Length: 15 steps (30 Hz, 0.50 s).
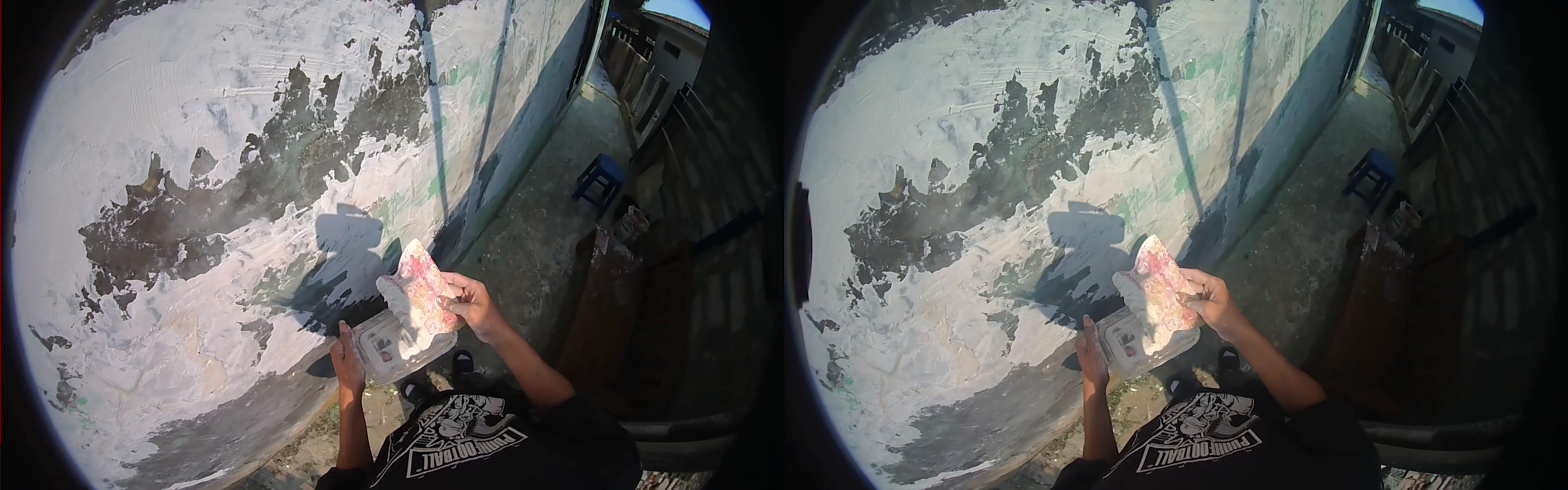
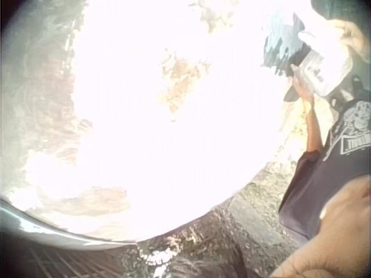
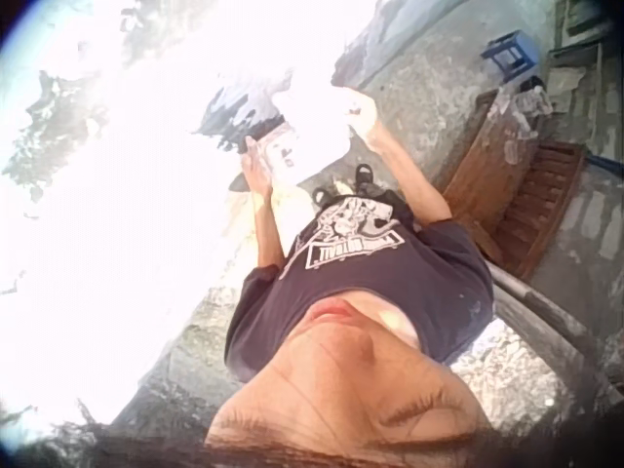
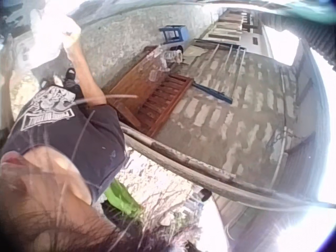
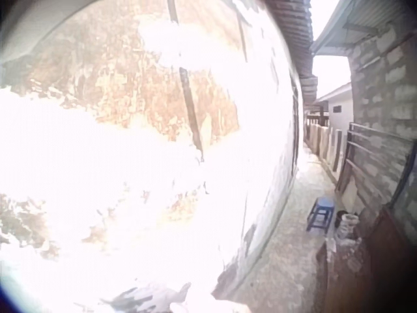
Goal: Applying wall putty to an exterior wall using a putty knife and a plastic container of compound.
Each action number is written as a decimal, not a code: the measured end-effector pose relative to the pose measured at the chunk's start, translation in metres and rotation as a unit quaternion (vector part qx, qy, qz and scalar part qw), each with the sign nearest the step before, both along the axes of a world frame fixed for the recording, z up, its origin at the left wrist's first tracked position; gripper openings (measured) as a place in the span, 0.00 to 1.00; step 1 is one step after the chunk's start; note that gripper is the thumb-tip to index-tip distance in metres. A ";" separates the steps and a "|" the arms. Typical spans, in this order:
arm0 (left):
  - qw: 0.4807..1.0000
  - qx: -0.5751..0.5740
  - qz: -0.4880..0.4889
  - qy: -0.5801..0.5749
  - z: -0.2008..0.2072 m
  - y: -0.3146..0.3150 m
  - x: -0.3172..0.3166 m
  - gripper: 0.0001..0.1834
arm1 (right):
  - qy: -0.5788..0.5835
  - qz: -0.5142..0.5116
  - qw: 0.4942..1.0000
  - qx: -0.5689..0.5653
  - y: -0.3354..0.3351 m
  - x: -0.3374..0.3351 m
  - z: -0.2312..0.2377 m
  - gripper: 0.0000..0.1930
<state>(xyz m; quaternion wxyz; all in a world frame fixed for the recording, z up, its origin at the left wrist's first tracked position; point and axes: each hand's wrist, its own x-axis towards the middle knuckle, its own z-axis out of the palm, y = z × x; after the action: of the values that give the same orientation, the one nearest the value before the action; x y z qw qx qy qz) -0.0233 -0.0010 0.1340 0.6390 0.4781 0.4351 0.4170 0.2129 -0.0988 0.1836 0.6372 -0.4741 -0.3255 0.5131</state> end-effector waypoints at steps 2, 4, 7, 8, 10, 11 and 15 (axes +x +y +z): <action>0.998 0.046 -0.001 0.040 -0.005 0.000 0.002 0.29 | 0.044 -0.030 0.999 -0.002 -0.006 0.007 -0.010 0.23; 0.995 0.009 0.008 0.099 -0.005 0.002 0.005 0.30 | 0.140 -0.044 0.989 0.020 -0.009 0.017 -0.027 0.23; 1.000 -0.005 0.028 0.003 0.017 -0.008 0.036 0.31 | 0.280 -0.053 0.952 0.110 -0.013 0.028 -0.041 0.23; 1.000 0.002 0.018 0.009 0.019 -0.006 0.038 0.31 | 0.285 -0.061 0.949 0.118 -0.013 0.031 -0.040 0.23; 0.998 -0.042 -0.038 -0.022 0.019 -0.006 0.037 0.32 | 0.333 -0.124 0.926 0.125 -0.012 0.040 -0.037 0.22; 0.998 -0.036 -0.046 -0.016 0.018 -0.005 0.037 0.32 | 0.337 -0.130 0.923 0.134 -0.009 0.048 -0.042 0.22; 0.997 -0.045 -0.051 0.026 0.015 -0.002 0.038 0.35 | 0.224 -0.269 0.924 0.153 0.014 0.082 -0.054 0.17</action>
<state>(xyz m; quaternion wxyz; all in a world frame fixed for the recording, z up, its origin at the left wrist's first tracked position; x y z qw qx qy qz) 0.0142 -0.0027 0.1491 0.6686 0.4814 0.4449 0.3511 0.2948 -0.0849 0.1297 0.8722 -0.3131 -0.1092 0.3596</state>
